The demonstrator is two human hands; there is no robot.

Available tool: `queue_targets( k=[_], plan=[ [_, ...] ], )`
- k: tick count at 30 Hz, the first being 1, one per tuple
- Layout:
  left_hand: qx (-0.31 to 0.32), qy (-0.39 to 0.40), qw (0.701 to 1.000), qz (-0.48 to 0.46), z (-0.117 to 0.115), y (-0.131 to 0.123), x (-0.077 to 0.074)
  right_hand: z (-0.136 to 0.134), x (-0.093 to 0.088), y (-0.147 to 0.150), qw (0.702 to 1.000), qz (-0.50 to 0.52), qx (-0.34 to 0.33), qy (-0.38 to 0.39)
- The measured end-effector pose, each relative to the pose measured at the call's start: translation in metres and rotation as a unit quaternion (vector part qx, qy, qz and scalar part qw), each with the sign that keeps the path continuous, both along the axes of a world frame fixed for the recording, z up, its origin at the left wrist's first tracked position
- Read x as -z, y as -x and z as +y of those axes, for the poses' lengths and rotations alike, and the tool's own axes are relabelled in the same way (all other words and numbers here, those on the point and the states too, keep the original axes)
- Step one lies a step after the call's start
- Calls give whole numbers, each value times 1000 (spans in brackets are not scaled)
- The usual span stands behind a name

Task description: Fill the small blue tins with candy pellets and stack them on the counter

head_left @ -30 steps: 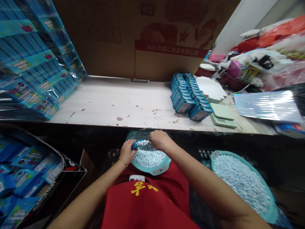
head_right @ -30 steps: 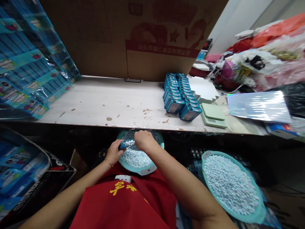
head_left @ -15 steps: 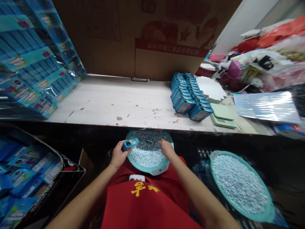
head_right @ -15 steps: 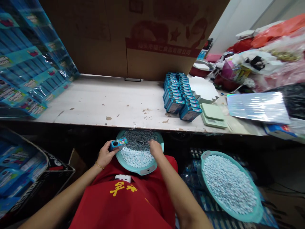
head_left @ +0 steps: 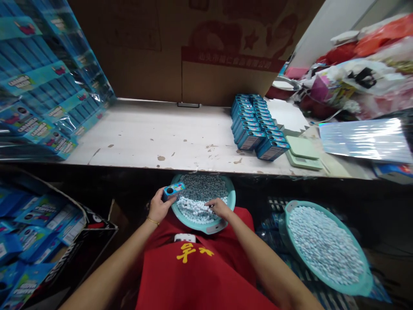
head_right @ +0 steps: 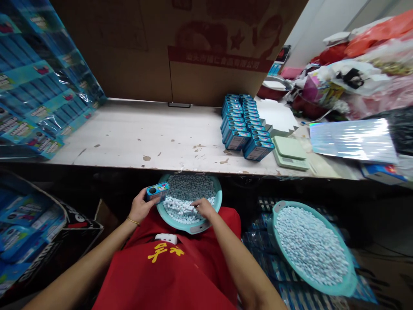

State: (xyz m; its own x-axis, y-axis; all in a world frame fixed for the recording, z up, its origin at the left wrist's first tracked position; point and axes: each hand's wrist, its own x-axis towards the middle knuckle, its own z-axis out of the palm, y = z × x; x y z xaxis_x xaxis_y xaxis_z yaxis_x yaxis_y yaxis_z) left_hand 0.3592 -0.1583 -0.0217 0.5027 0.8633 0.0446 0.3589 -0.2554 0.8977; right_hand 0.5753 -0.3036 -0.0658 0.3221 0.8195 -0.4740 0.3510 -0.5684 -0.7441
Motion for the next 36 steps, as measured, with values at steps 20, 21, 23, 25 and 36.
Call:
queue_targets(
  k=[20,21,23,25,36],
  plan=[
    [101,-138,983,74,-12,-23,7,54,-176,25,881,-376,-281,64],
    [100,-138,982,76,-12,-23,7,57,-181,31,874,-390,-282,71],
    [99,-133,983,75,-12,-23,8,58,-191,38,868,-406,-279,69],
    [95,-122,986,64,-11,-22,7,53,-196,35,868,-407,-276,62],
    [31,-39,999,-11,-7,1,7,8,-48,-12,951,-280,-100,80]
  ],
)
